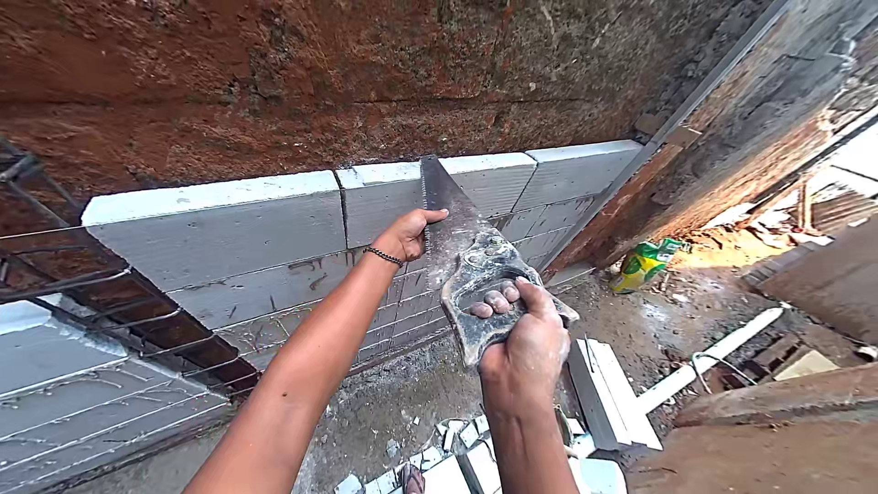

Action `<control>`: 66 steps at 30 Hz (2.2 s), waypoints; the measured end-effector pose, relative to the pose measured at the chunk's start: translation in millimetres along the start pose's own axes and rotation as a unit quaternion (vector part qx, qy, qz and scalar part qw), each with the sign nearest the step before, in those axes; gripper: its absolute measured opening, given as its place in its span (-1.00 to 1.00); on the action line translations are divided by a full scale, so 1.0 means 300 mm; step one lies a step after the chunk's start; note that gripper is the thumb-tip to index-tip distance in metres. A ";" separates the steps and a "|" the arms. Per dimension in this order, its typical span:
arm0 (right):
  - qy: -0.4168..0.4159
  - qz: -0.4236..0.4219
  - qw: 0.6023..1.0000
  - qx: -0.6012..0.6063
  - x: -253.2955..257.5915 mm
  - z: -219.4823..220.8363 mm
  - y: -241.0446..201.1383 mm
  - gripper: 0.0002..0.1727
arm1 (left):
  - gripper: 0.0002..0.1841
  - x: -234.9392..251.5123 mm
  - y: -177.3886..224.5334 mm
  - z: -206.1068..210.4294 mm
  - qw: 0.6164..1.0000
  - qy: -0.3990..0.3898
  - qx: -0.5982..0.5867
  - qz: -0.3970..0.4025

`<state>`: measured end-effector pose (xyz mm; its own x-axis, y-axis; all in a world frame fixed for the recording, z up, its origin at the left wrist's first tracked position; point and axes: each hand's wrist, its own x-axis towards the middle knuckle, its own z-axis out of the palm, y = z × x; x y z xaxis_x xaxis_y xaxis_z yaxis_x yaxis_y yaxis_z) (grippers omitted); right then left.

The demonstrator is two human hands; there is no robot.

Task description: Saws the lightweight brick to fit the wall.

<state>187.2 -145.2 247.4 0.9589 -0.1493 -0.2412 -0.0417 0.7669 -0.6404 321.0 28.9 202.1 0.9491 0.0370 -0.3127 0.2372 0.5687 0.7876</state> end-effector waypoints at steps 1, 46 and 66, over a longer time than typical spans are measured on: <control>0.003 0.007 1.000 -0.004 -0.009 0.001 0.013 -0.78 | -0.69 -0.007 -0.002 -0.016 1.000 0.008 -0.002 -0.001; -0.010 0.025 0.999 0.034 -0.122 -0.088 0.152 -0.86 | -0.72 -0.139 -0.028 -0.125 0.998 0.059 0.025 0.017; -0.033 0.066 0.997 0.026 -0.199 -0.106 0.205 -0.76 | -0.71 -0.231 -0.055 -0.195 0.996 0.082 0.019 0.041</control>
<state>118.5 -109.2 199.2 0.9624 -0.0047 -0.2716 -0.1560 0.8089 -0.5668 239.1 65.0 179.7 0.9198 0.2173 -0.3269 0.1715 0.5267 0.8326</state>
